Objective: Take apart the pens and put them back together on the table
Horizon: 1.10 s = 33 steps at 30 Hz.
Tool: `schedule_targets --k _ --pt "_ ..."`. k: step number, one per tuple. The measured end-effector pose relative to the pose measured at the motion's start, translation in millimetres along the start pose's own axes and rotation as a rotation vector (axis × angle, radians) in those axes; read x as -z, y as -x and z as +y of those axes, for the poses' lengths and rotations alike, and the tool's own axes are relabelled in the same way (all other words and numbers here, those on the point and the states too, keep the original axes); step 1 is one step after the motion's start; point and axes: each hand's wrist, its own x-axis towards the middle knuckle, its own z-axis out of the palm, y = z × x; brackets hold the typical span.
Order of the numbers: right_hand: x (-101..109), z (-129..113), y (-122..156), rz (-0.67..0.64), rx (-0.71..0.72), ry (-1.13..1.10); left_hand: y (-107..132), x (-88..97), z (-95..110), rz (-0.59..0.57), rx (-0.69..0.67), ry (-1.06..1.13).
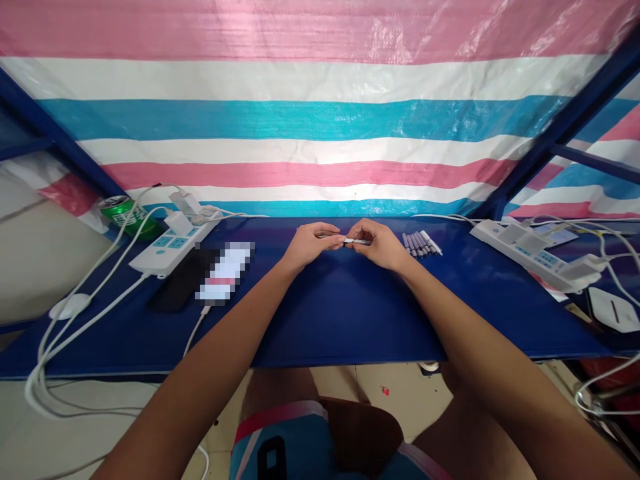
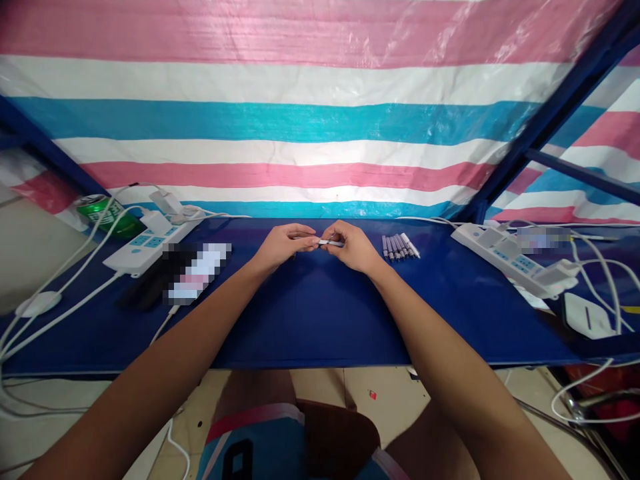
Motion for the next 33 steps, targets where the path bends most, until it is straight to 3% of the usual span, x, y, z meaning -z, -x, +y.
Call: schedule_targets --k 5,9,15,22,26,31,33 --pt "1.9 -5.0 0.3 -0.046 -0.112 -0.149 4.8 1.7 7.0 0.010 0.023 -0.006" --pt "4.4 -6.7 -0.8 -0.094 -0.150 -0.231 4.9 1.6 11.3 -0.011 -0.042 -0.090" --pt "8.8 -6.0 -2.7 -0.017 -0.148 -0.200 1.6 2.1 11.2 -0.018 0.011 -0.150" --pt "11.9 -4.5 -2.0 -0.007 -0.147 -0.141 -0.2 3.5 1.5 -0.093 -0.155 -0.272" --pt "11.8 -4.1 -2.8 -0.008 -0.142 -0.143 -1.4 0.0 0.3 -0.025 -0.110 -0.277" --pt "11.7 -5.3 -2.9 -0.002 -0.124 -0.150 1.4 0.1 10.1 -0.040 -0.223 -0.230" --pt "11.7 -5.2 -2.9 0.002 -0.112 -0.154 2.6 -0.5 13.3 -0.015 -0.201 -0.232"
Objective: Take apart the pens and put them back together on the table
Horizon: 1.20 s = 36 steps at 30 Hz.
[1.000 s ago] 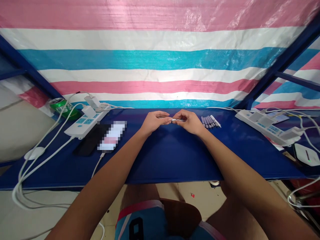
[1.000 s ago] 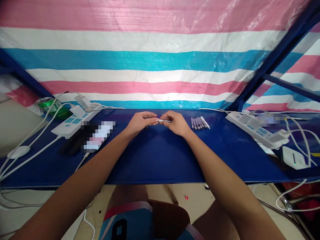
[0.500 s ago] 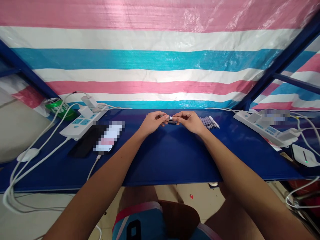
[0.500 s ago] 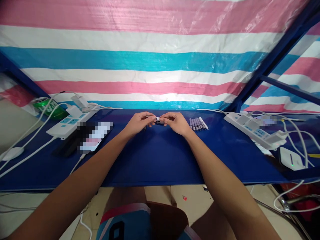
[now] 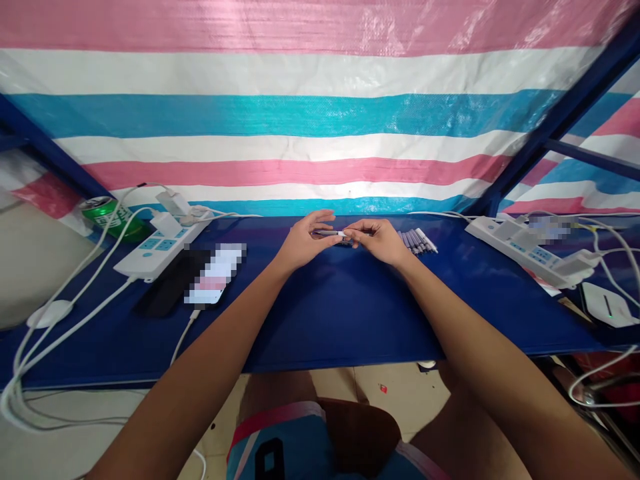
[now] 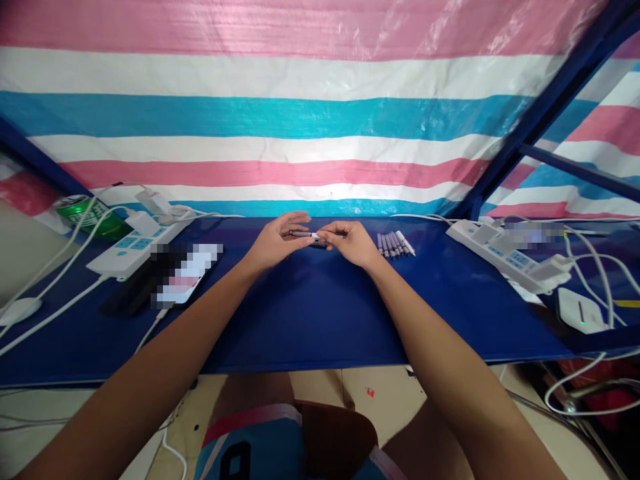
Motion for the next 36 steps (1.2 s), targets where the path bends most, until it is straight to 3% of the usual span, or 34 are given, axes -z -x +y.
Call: schedule_targets --k 4,9,13,23,28,36 --pt "-0.4 1.1 -0.4 0.005 0.007 0.002 0.6 -0.4 -0.1 0.046 0.129 -0.005" --pt "-1.2 1.3 -0.9 0.020 -0.010 -0.019 -0.4 -0.3 -5.1 0.029 0.052 0.070" --pt "-2.0 -0.6 -0.5 0.043 0.015 -0.017 -1.9 -2.2 -6.3 0.073 0.131 0.104" --pt "-2.0 1.9 -0.6 0.048 -0.017 -0.021 1.3 -2.8 -3.1 0.109 0.065 0.236" --pt "-4.6 3.5 -1.3 0.045 -0.018 -0.035 1.0 -6.9 -7.4 0.120 0.126 0.276" --pt "-5.1 4.0 -1.7 0.021 -0.031 -0.033 1.3 -3.4 -4.7 0.130 0.071 0.171"
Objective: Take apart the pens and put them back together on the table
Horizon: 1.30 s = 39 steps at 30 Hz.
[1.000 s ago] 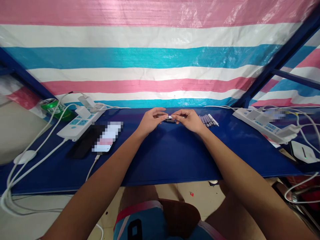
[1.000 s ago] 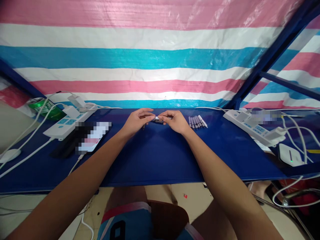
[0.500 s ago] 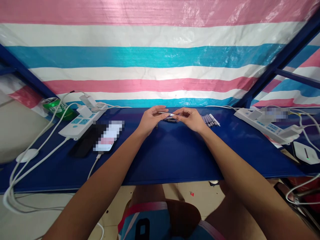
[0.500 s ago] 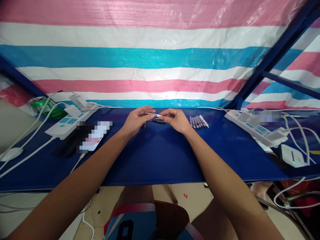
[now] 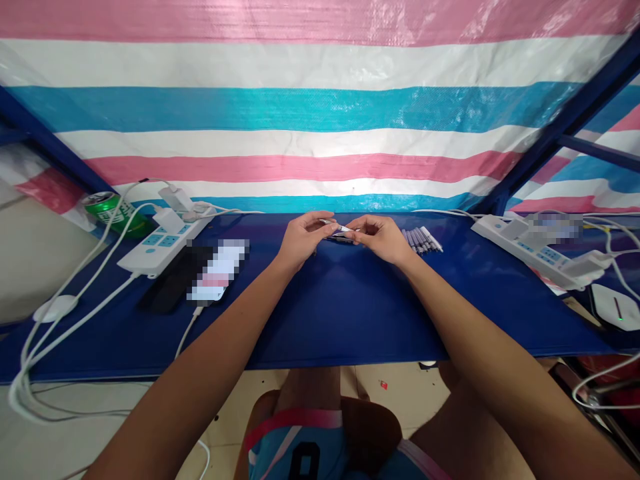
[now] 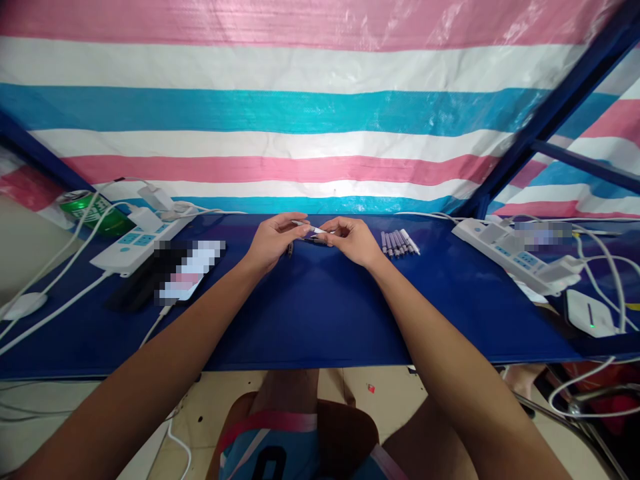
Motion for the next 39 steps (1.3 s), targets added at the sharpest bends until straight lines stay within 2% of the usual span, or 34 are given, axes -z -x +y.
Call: schedule_targets --k 5,12,19,25,31,35,39 --pt "1.6 -2.5 -1.0 -0.003 -0.009 -0.055 2.9 -5.3 6.1 0.002 -0.044 0.052" --pt "-3.4 -9.5 0.9 -0.042 -0.003 -0.027 3.2 -7.7 -2.6 -0.014 0.077 0.059" --pt "-1.0 -18.0 4.2 -0.045 -0.051 -0.040 1.5 -4.6 -3.4 -0.081 0.003 0.013" --pt "0.2 -18.6 4.8 0.002 -0.044 -0.092 1.2 -4.4 -1.0 -0.083 -0.023 -0.188" --pt "5.1 -16.6 4.9 -0.004 -0.027 -0.112 2.1 -2.6 4.7 -0.086 -0.078 -0.173" --pt "7.0 -16.6 5.0 0.008 -0.051 -0.097 1.7 -2.3 8.0 -0.096 -0.057 -0.170" --pt "5.4 -12.9 4.8 0.048 -0.045 -0.128 1.6 0.5 9.1 -0.166 -0.006 -0.298"
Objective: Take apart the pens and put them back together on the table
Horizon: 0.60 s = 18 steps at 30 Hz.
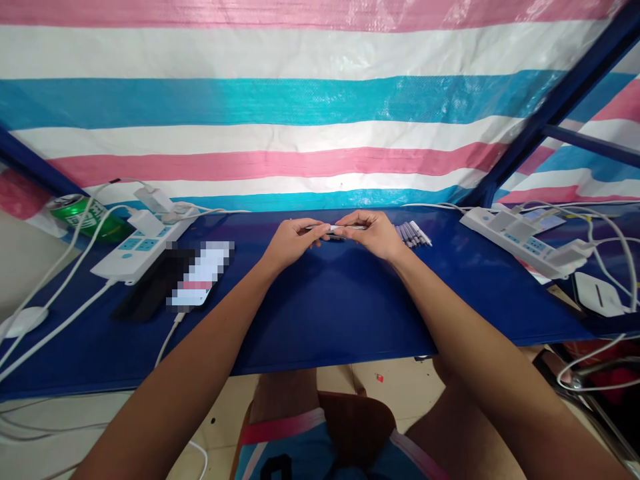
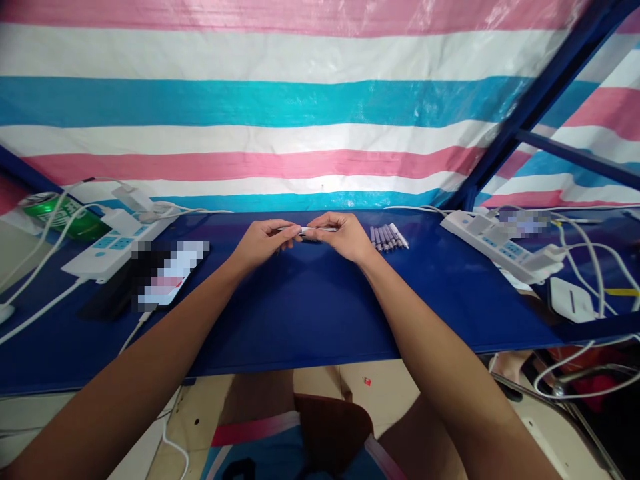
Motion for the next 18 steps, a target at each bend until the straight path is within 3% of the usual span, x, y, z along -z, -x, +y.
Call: schedule_targets --k 5,13,18 --pt "1.6 2.1 0.8 -0.038 -0.019 -0.044 0.7 0.6 -1.6 0.000 -0.044 -0.052" --pt "9.5 -3.9 0.9 -0.163 -0.112 0.068 1.5 -0.1 -3.6 -0.017 -0.104 -0.096" --pt "12.5 3.1 -0.5 -0.097 -0.032 0.130 1.0 4.7 2.9 0.071 -0.126 -0.220"
